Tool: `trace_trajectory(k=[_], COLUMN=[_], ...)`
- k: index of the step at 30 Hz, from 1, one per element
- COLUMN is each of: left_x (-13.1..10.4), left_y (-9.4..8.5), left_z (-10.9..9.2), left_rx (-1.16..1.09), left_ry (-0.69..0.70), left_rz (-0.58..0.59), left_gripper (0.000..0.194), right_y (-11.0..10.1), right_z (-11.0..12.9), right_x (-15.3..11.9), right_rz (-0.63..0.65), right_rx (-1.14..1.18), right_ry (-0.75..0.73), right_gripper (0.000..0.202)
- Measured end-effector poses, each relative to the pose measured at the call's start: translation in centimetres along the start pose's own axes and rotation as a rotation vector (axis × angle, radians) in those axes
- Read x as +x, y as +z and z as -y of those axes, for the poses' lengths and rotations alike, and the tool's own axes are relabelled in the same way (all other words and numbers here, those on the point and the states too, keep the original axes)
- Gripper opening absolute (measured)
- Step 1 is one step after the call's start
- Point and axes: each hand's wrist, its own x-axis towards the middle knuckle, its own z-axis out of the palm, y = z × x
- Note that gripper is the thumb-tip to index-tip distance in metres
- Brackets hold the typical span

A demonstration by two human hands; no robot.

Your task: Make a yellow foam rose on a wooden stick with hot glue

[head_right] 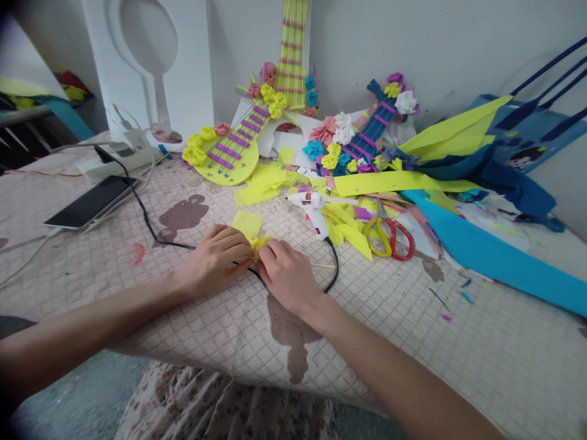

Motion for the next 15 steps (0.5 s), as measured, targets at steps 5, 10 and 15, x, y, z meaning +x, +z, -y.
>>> trace_trajectory(k=[5, 10, 15], left_x=[-0.01, -0.04, -0.12], left_y=[-0.03, -0.03, 0.01], left_z=[0.03, 0.05, 0.12], left_rx=[0.007, 0.010, -0.024], left_ry=[-0.003, -0.011, -0.027], left_rz=[0.005, 0.028, 0.056], left_gripper=[0.012, 0.012, 0.011], right_y=[-0.10, -0.18, -0.19], right_z=[-0.02, -0.15, -0.17], right_x=[-0.06, -0.10, -0.08], right_rz=[-0.008, 0.010, 0.024], right_rx=[-0.006, -0.008, 0.004], right_ry=[-0.020, -0.034, -0.036], right_gripper=[0.013, 0.011, 0.012])
